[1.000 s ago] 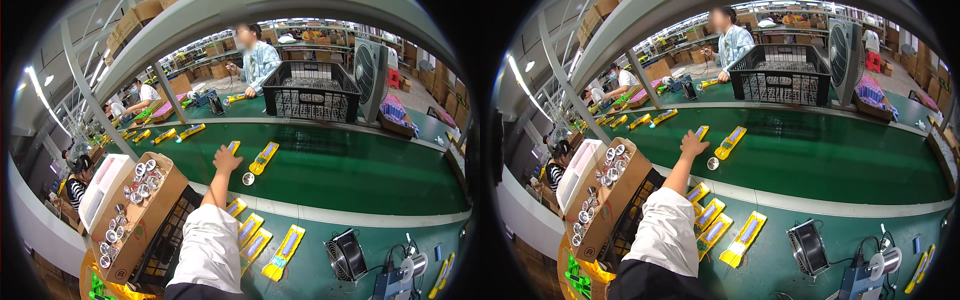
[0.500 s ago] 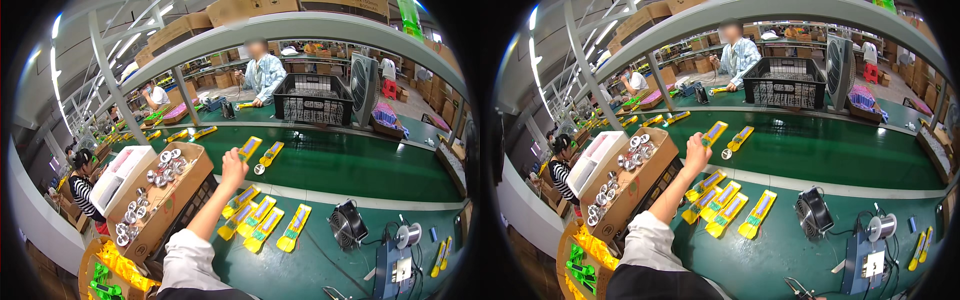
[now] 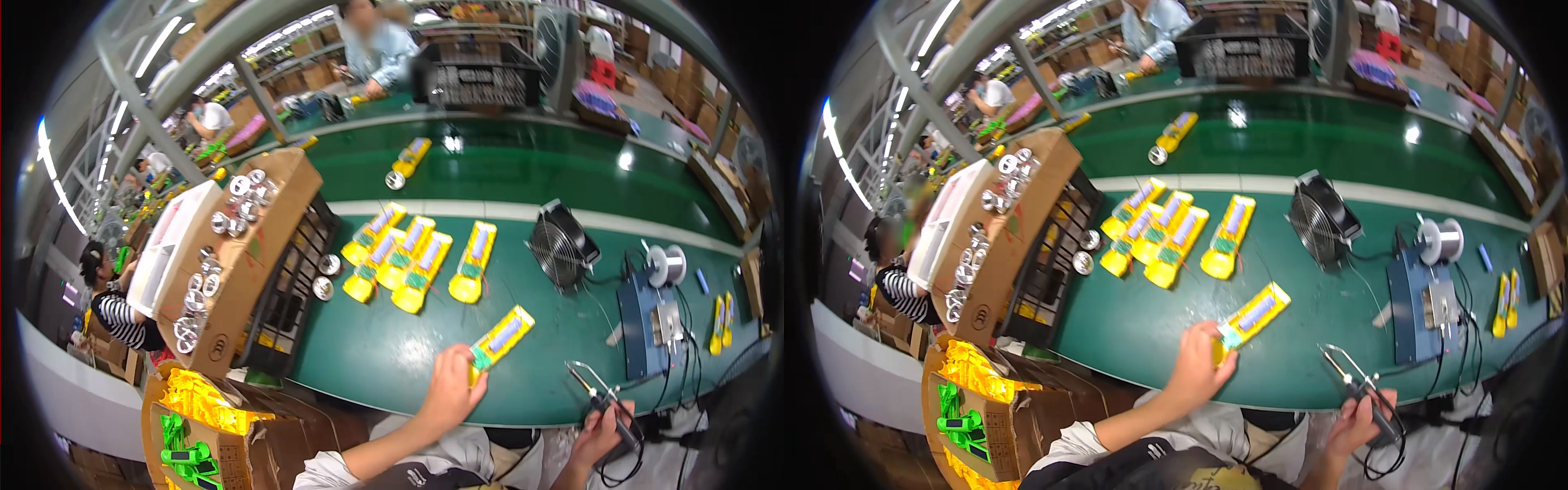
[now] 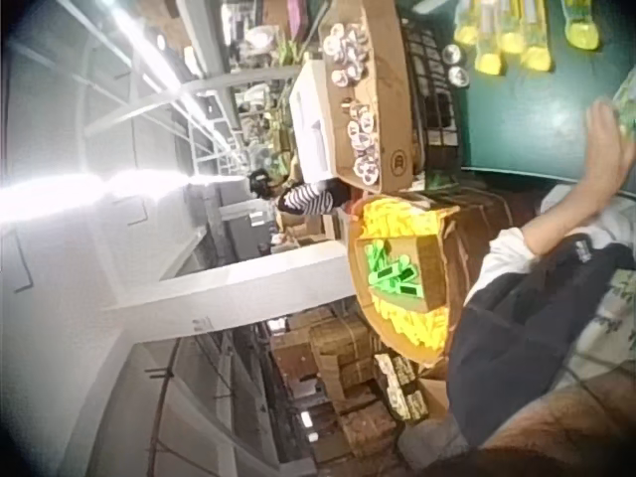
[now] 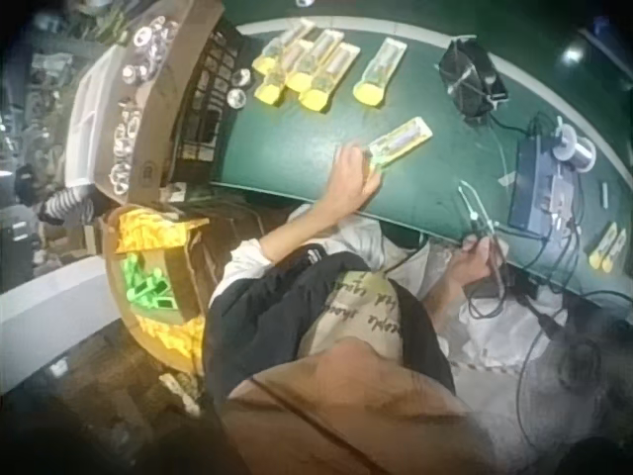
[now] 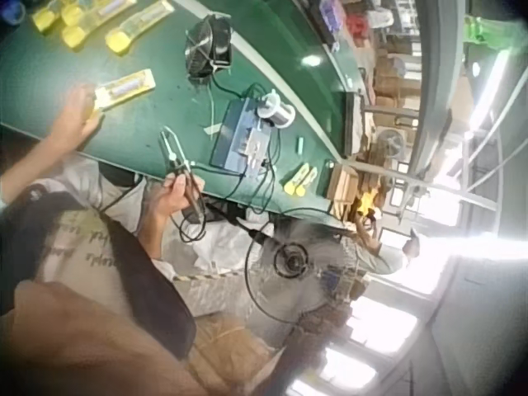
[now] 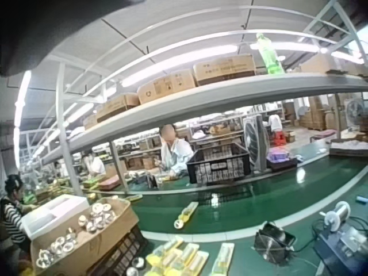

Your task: The person solders wires onto circuit boards inside flashlight casings using a soldering iron and places the assembled flashlights onto a conveyor belt by hand.

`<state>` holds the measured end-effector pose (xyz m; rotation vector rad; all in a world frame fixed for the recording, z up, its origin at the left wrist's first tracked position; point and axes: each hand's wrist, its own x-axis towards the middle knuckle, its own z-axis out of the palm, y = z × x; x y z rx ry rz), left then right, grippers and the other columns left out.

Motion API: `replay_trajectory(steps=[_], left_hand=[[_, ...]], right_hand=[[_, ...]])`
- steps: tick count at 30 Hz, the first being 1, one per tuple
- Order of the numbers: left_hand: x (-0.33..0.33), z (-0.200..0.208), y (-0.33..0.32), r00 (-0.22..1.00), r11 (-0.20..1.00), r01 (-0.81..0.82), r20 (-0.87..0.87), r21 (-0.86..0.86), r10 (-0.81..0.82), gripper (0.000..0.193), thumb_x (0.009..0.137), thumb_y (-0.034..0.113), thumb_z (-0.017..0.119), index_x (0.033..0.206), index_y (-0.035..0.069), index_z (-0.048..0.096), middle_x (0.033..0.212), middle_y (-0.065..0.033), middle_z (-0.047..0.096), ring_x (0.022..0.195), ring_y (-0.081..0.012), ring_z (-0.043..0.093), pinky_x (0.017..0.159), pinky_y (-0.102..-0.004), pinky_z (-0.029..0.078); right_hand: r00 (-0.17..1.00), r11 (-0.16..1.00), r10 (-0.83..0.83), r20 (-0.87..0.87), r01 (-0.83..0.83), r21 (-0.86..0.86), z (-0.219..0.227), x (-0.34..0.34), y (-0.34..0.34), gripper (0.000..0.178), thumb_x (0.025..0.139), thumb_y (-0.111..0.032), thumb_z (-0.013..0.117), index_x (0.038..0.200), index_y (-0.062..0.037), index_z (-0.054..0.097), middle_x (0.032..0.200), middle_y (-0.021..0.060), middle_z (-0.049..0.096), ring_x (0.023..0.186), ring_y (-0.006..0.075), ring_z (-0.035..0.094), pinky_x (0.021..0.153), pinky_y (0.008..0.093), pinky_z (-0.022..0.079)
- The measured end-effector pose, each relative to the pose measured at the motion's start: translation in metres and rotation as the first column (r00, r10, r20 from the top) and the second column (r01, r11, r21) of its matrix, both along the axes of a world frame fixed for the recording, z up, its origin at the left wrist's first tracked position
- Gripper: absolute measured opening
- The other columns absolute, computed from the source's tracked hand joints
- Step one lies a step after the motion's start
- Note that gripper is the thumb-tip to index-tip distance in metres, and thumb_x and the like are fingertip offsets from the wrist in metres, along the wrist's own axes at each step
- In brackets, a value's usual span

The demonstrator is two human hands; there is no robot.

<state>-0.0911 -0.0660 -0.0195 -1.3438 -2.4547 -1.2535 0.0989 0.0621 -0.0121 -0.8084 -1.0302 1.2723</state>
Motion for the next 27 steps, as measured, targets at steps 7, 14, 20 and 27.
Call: replay_trajectory(steps=[7, 14, 20, 27], left_hand=[[-0.010, 0.018, -0.011, 0.995, 0.995, 0.079, -0.048, -0.067, -0.082, 0.031, 0.061, 0.017, 0.072, 0.077, 0.000, 0.051, 0.106, -0.0191, 0.047, 0.090, -0.0315, 0.049, 0.074, -0.0363, 0.044], [-0.005, 0.015, 0.002, 0.990, 0.979, 0.059, -0.111, -0.196, -0.082, 0.022, 0.068, 0.017, 0.066, 0.078, 0.002, 0.054, 0.106, -0.0174, 0.049, 0.091, -0.0315, 0.050, 0.075, -0.0340, 0.044], [-0.071, 0.044, -0.030, 0.978, 0.982, -0.188, 0.093, -0.017, 0.188, 0.021, 0.071, 0.012, 0.062, 0.086, 0.001, 0.053, 0.094, -0.0172, 0.052, 0.086, -0.0318, 0.051, 0.072, -0.0368, 0.043], [-0.212, 0.033, -0.067, 0.854, 0.846, -0.509, -0.217, -0.159, 0.473, 0.011, 0.070, 0.007, 0.062, 0.081, 0.005, 0.059, 0.074, -0.0089, 0.051, 0.068, -0.0224, 0.055, 0.058, -0.0306, 0.045]], right_hand=[[0.998, 0.997, 0.058, 0.012, -0.059, 0.040, -0.002, -0.002, 0.004, 0.022, 0.075, -0.019, 0.055, 0.079, -0.0028, 0.041, 0.058, 0.0010, 0.036, 0.041, 0.0069, 0.032, 0.037, 0.0185, 0.024], [0.996, 0.998, 0.065, 0.065, -0.064, -0.023, -0.014, -0.007, 0.008, 0.020, 0.076, -0.017, 0.051, 0.085, -0.0012, 0.042, 0.068, 0.0024, 0.038, 0.045, 0.0056, 0.034, 0.039, 0.0164, 0.026], [0.973, 0.992, 0.018, 0.231, -0.046, 0.118, -0.025, -0.011, 0.023, 0.012, 0.078, -0.013, 0.048, 0.081, -0.0017, 0.043, 0.065, 0.0039, 0.040, 0.047, 0.0087, 0.036, 0.040, 0.0195, 0.029], [0.982, 0.997, -0.025, 0.186, 0.038, -0.068, -0.026, -0.031, 0.031, 0.008, 0.077, -0.008, 0.049, 0.078, -0.0015, 0.044, 0.060, 0.0048, 0.040, 0.048, 0.0115, 0.038, 0.040, 0.0209, 0.029]])
